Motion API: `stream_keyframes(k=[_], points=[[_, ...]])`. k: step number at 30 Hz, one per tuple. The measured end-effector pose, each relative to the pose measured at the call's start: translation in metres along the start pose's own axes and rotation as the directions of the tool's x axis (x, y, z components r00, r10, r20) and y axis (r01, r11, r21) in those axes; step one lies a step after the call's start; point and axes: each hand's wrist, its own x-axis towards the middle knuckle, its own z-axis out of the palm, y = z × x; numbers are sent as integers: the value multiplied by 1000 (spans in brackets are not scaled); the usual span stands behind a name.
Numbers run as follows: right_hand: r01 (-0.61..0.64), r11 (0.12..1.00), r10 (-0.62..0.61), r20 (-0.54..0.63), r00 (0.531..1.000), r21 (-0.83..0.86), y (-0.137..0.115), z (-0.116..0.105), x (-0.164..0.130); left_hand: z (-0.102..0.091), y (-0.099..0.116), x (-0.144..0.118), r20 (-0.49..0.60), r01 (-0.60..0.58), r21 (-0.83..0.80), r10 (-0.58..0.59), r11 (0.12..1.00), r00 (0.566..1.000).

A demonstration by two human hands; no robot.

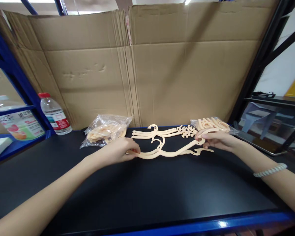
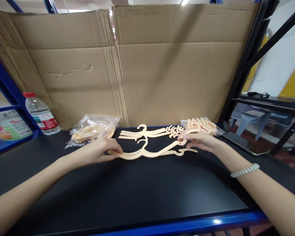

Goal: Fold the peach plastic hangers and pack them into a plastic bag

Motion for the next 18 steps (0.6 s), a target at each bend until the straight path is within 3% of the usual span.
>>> stream_keyframes(k=[5,11,15,18], points=[[37,997,-39,-21,999,-73,-2,-17,0,3,-4,-1,15,-34,15,34,999,999],[-12,958,-21,-113,993,-287,-3,-15,2,3,2,-2,-51,-18,48,20,999,998],[18,823,-45,-33,998,-568,-4,-12,2,9,13,-1,-82,-30,81,37,996,996],[133,675,-69,118,991,-726,-10,-6,-1,15,17,1,-84,-49,106,58,993,995]])
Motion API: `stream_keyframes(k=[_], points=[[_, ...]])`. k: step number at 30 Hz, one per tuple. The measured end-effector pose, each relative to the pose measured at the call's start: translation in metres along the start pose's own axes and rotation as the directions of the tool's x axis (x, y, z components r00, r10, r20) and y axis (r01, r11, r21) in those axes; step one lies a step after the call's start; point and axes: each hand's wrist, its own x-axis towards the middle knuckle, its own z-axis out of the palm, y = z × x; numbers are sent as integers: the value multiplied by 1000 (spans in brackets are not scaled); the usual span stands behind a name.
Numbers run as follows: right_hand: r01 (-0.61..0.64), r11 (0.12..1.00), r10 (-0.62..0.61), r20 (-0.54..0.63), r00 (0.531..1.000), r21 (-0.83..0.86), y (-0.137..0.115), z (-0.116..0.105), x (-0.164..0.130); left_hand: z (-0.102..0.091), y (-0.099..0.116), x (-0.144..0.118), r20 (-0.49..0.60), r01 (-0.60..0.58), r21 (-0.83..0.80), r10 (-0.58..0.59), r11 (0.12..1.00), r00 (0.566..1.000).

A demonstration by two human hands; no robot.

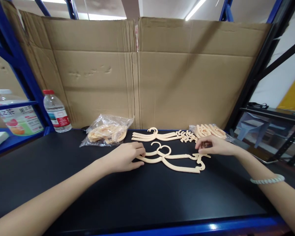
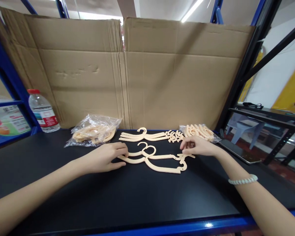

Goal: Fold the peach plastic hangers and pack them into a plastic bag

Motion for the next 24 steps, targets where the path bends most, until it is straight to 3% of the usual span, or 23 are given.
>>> stream_keyframes(k=[3,5,10,17,19,21,22,23,24], points=[[157,981,-137,163,977,-111,-11,2,-4,4,0,1,-9,-22,12,22,1000,1000],[188,973,-155,220,963,-135,-16,5,-5,4,0,1,-11,-24,20,24,1000,1000],[168,958,-123,197,973,-233,-12,9,-6,2,1,1,28,5,31,-6,999,1000],[142,972,-135,52,989,-189,-13,17,2,3,4,1,25,32,60,-34,998,999],[148,973,-169,-112,979,-175,-29,21,-3,2,5,2,24,60,84,-62,995,998],[155,981,-188,-385,903,-116,-51,26,-15,3,6,3,2,85,89,-86,992,996],[174,984,-169,-467,868,-33,-63,27,-24,3,6,3,-16,87,74,-86,993,996],[191,979,-136,-494,859,64,-73,28,-34,4,6,3,-37,78,53,-76,996,996],[200,967,-106,-466,879,158,-82,27,-43,6,6,3,-57,62,28,-60,998,997]])
